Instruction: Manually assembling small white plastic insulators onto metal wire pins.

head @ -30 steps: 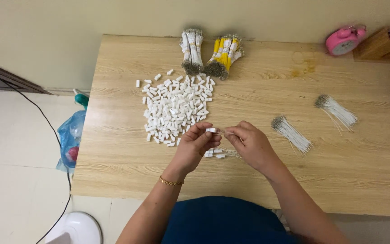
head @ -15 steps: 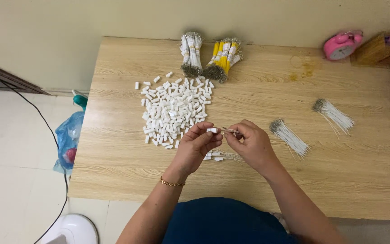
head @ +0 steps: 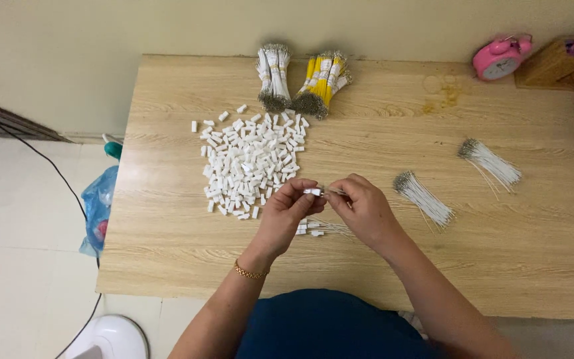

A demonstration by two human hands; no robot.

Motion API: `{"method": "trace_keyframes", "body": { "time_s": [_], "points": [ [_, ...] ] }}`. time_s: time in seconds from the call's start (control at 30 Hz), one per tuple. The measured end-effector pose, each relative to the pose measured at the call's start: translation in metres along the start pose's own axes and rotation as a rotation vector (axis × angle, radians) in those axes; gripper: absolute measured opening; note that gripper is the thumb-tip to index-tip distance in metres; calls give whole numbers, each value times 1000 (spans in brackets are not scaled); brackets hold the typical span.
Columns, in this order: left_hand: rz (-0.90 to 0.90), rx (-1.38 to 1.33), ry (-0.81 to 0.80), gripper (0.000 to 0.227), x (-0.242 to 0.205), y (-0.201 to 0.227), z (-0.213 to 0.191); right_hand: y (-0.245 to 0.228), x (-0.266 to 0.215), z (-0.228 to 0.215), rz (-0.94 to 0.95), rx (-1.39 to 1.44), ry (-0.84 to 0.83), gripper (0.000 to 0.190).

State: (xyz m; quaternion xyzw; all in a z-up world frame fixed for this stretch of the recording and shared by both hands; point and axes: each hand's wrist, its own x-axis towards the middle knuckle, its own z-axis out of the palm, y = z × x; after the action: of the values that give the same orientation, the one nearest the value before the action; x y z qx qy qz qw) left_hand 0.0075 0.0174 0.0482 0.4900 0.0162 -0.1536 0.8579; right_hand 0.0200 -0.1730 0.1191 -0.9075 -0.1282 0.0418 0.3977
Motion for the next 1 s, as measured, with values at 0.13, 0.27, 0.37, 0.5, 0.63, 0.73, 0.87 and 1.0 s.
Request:
{"method": "trace_keyframes", "body": {
  "time_s": [0.13, 0.27, 0.37, 0.5, 0.63, 0.73, 0.87, 1.0],
  "points": [
    [1, -57, 54, 20, -2, -1, 3, 3, 0, 11, -20, 127, 35, 21],
    [27, -26, 87, 19, -7, -2, 2, 2, -1, 20, 51, 200, -13, 18],
    [5, -14, 130, 20, -8, -5, 0, 0, -3, 26, 41, 178, -1, 18],
    [-8, 5, 163, 18, -8, -16, -8, 7, -4, 35, 38, 234, 3, 16],
    [1, 94, 167, 18, -3, -20, -9, 25, 0, 40, 59, 228, -19, 14],
    [0, 46, 158, 18, -2, -18, -6, 27, 3, 42, 46, 167, 15, 14],
    [-13, -22, 148, 17, 2, -22, -9, 26, 6, 39, 4, 214, 38, 15],
    [-65, -44, 168, 18, 4, -22, -5, 36, 7, 40, 81, 361, -59, 14]
  ]
}}
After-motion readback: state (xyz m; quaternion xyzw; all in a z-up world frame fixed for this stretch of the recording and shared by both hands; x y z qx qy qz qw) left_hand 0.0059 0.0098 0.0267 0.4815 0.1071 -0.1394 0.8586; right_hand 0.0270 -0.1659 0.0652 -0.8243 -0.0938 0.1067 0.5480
